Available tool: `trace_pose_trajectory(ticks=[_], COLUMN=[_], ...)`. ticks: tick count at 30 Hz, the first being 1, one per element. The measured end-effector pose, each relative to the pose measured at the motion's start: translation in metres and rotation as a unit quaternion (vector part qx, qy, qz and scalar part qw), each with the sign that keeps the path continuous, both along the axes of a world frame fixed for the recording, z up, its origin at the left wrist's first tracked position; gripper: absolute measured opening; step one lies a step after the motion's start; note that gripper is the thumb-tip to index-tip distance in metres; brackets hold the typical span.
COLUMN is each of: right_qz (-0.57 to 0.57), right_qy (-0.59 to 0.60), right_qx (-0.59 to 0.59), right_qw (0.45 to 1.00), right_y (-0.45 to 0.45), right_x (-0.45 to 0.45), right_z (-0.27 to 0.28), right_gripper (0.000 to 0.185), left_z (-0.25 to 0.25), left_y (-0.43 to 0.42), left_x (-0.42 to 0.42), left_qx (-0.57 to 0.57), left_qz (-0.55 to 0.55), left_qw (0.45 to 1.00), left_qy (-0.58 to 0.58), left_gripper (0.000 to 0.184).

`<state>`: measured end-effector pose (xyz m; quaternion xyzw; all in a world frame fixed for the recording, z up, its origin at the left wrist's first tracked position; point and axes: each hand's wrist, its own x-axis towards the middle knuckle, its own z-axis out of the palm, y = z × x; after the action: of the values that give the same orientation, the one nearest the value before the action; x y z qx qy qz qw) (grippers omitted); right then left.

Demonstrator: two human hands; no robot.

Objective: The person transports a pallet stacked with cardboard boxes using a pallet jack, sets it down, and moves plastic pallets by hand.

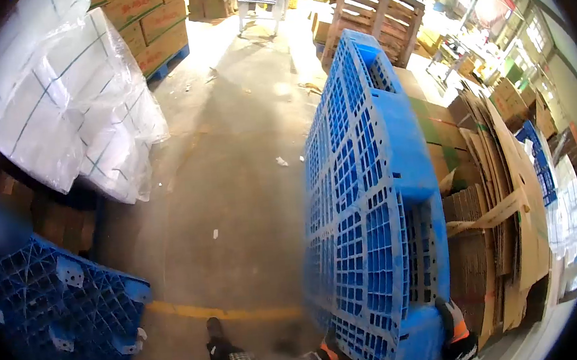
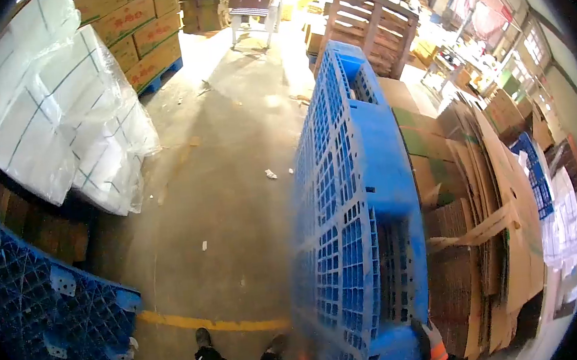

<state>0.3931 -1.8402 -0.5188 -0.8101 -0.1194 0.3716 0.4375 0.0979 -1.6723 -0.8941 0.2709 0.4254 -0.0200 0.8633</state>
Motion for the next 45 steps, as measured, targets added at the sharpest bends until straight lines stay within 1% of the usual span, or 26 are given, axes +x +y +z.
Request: trace_pose_trajectory(ticks=[3, 4, 5, 6, 7, 9, 11, 13, 14, 16, 17, 19, 20, 21, 22, 23, 25, 27, 28, 29, 30, 31, 33, 35, 41, 45], right_qz=[0.047, 0.038, 0.03, -0.039, -0.035, -0.004, 0.03, 0.007, 0.009, -0.003, -0.001, -0.03, -0.042, -0.039, -0.084, -0.131, -0.18, -0.168, -0.082, -0.001, -0.055, -0.106, -0.098, -0.096, -0.017, -0.051], right_qy=[-0.004, 0.026, 0.056, 0.094, 0.093, 0.101, 0.098, 0.124, 0.124, 0.13, 0.129, 0.161, 0.238, 0.237, 0.237, 0.239, 0.274, 0.281, 0.215, 0.14, 0.21, 0.279, 0.302, 0.342, 0.35, 0.339], right_qx=[0.007, 0.006, 0.005, 0.073, 0.081, 0.11, 0.16, 0.184, 0.189, 0.19, 0.199, 0.25, 0.264, 0.269, 0.249, 0.227, 0.187, 0.243, 0.212, 0.182, 0.219, 0.253, 0.244, 0.228, 0.232, 0.221], right_qw=[0.999, 0.999, 0.998, 0.992, 0.992, 0.989, 0.982, 0.975, 0.974, 0.973, 0.972, 0.954, 0.934, 0.933, 0.935, 0.935, 0.926, 0.913, 0.95, 0.973, 0.951, 0.92, 0.916, 0.906, 0.907, 0.913], right_y=[-0.03, -0.024, -0.009, 0.031, 0.025, 0.013, 0.031, 0.101, 0.115, 0.149, 0.161, 0.175, 0.178, 0.18, 0.181, 0.179, 0.173, 0.165, 0.149, 0.132, 0.126, 0.126, 0.109, 0.091, 0.013, -0.054], right_x=[0.031, 0.03, 0.022, -0.024, -0.018, -0.003, -0.025, -0.124, -0.142, -0.176, -0.191, -0.223, -0.238, -0.253, -0.269, -0.283, -0.307, -0.347, -0.353, -0.359, -0.362, -0.37, -0.387, -0.414, -0.452, -0.471], right_z=[-0.029, -0.028, -0.022, 0.028, 0.019, -0.039, -0.069, 0.032, 0.038, 0.032, 0.029, 0.02, 0.017, 0.016, 0.013, 0.005, -0.019, -0.007, -0.035, -0.066, -0.1, -0.102, -0.101, -0.079, -0.118, -0.146], right_gripper=[0.048, 0.047, 0.045, 0.045, 0.045, 0.048, 0.057, 0.051, 0.051, 0.041, 0.041, 0.033, 0.037, 0.037, 0.041, 0.045, 0.053, 0.054, 0.054, 0.053, 0.054, 0.055, 0.056, 0.058, 0.052, 0.05], left_z=[0.004, 0.006, 0.008, 0.012, 0.015, 0.021, 0.027, 0.034, 0.038, 0.042, 0.045, 0.05, 0.052, 0.053, 0.054, 0.053, 0.051, 0.045, 0.042, 0.039, 0.039, 0.039, 0.039, 0.039, 0.041, 0.042], left_y=[-0.004, -0.006, -0.008, -0.01, -0.014, -0.017, -0.013, -0.007, 0.0, 0.02, 0.035, 0.064, 0.076, 0.091, 0.107, 0.117, 0.134, 0.138, 0.137, 0.132, 0.128, 0.121, 0.103, 0.081, -0.012, -0.068], left_x=[0.003, 0.004, 0.005, 0.005, 0.004, -0.001, -0.017, -0.039, -0.052, -0.086, -0.106, -0.144, -0.165, -0.184, -0.205, -0.228, -0.268, -0.307, -0.328, -0.348, -0.363, -0.378, -0.403, -0.424, -0.477, -0.498], left_qx=[0.007, 0.01, 0.014, 0.018, 0.021, 0.027, 0.031, 0.035, 0.039, 0.049, 0.059, 0.068, 0.07, 0.078, 0.084, 0.093, 0.105, 0.115, 0.115, 0.119, 0.118, 0.116, 0.114, 0.112, 0.115, 0.112], left_qz=[0.018, 0.025, 0.031, 0.035, 0.041, 0.046, 0.048, 0.047, 0.047, 0.044, 0.042, 0.043, 0.043, 0.048, 0.053, 0.059, 0.074, 0.087, 0.094, 0.099, 0.108, 0.116, 0.135, 0.154, 0.23, 0.263], left_qw=[1.0, 1.0, 0.999, 0.999, 0.999, 0.999, 0.998, 0.998, 0.998, 0.998, 0.997, 0.997, 0.996, 0.995, 0.994, 0.991, 0.986, 0.98, 0.976, 0.973, 0.971, 0.969, 0.964, 0.96, 0.94, 0.934], left_qy=[0.009, 0.01, 0.011, 0.01, 0.011, 0.006, 0.001, -0.002, -0.003, -0.005, -0.003, 0.015, 0.024, 0.037, 0.053, 0.071, 0.107, 0.14, 0.157, 0.171, 0.179, 0.186, 0.197, 0.205, 0.222, 0.214], left_gripper=[0.04, 0.04, 0.04, 0.04, 0.04, 0.04, 0.04, 0.04, 0.04, 0.04, 0.04, 0.04, 0.04, 0.04, 0.04, 0.04, 0.04, 0.04, 0.04, 0.04, 0.04, 0.04, 0.04, 0.04, 0.04, 0.04])
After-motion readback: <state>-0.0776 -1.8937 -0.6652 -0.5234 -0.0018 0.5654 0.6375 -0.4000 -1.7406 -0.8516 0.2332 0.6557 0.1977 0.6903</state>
